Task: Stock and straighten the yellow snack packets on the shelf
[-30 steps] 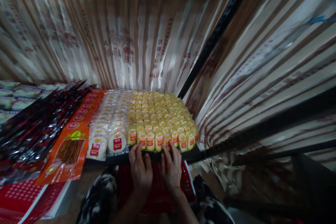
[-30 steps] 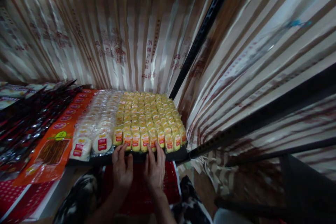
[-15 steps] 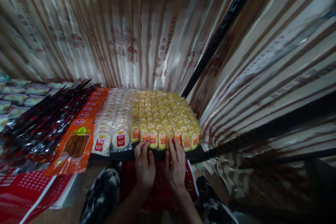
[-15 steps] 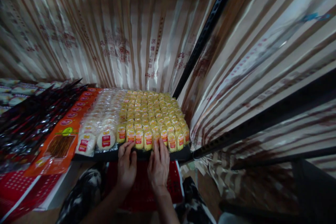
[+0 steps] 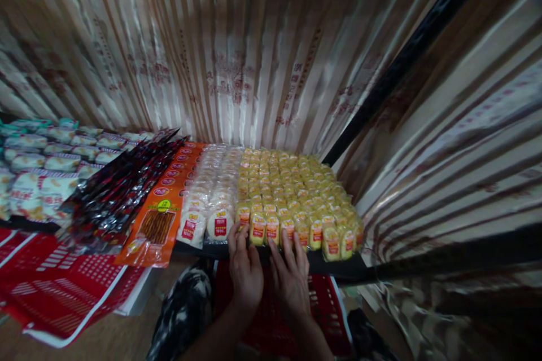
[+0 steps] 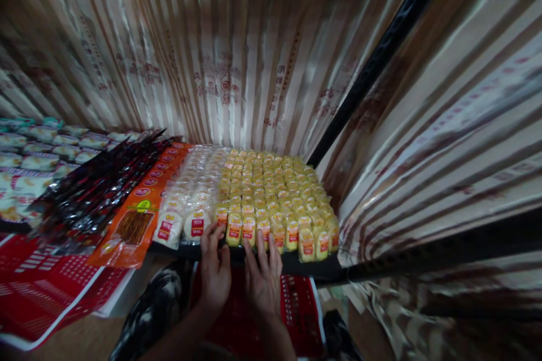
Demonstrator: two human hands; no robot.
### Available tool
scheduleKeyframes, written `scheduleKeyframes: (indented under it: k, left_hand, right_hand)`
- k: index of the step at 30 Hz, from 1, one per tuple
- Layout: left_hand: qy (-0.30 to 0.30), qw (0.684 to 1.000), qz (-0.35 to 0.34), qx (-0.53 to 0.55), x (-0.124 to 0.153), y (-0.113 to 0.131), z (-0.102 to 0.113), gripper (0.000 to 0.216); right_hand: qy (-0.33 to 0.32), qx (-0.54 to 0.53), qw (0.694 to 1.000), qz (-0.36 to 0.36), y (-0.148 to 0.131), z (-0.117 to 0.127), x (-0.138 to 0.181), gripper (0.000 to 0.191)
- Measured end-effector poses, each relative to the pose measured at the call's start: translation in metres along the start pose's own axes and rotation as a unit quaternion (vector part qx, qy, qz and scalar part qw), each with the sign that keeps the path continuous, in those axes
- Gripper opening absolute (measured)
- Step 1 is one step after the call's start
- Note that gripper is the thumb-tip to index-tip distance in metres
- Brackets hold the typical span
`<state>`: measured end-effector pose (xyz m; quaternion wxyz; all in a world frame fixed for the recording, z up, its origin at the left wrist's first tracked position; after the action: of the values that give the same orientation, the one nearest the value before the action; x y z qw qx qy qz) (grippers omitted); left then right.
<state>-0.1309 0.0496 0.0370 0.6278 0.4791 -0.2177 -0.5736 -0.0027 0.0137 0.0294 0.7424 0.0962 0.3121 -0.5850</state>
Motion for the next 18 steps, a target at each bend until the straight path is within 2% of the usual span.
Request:
scheduleKeyframes:
  k: [6, 11, 18]
  left_hand:
    - [-0.015, 0.999, 0.038, 0.005, 0.005, -0.009, -0.006, 0.04]
    - [-0.051, 0.998, 0.034, 0.019, 0.008, -0.011, -0.017, 0.044]
    - [-0.051, 0.997, 0.046, 0.04, 0.009, -0.009, -0.018, 0.041]
  right_hand:
    - [0.004, -0.022, 0.999, 0.03, -0.01, -0.002, -0.006, 0.055]
    - [-0.003, -0.009, 1.0, 0.023, -0.006, -0.009, -0.007, 0.047]
    - [0.007, -0.02, 1.0, 0.022, -0.007, -0.005, -0.009, 0.053]
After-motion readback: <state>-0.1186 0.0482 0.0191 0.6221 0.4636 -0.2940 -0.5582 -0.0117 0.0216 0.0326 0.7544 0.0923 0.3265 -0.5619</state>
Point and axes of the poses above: each hand's wrist, its own x-axis away from the middle knuckle, its own z-axis out of the back of the hand, y = z × x, the point moved 8 cm from there along -x, towards the middle knuckle, and after that the axes turned 11 degrees about -x, right-handed, at the moved point
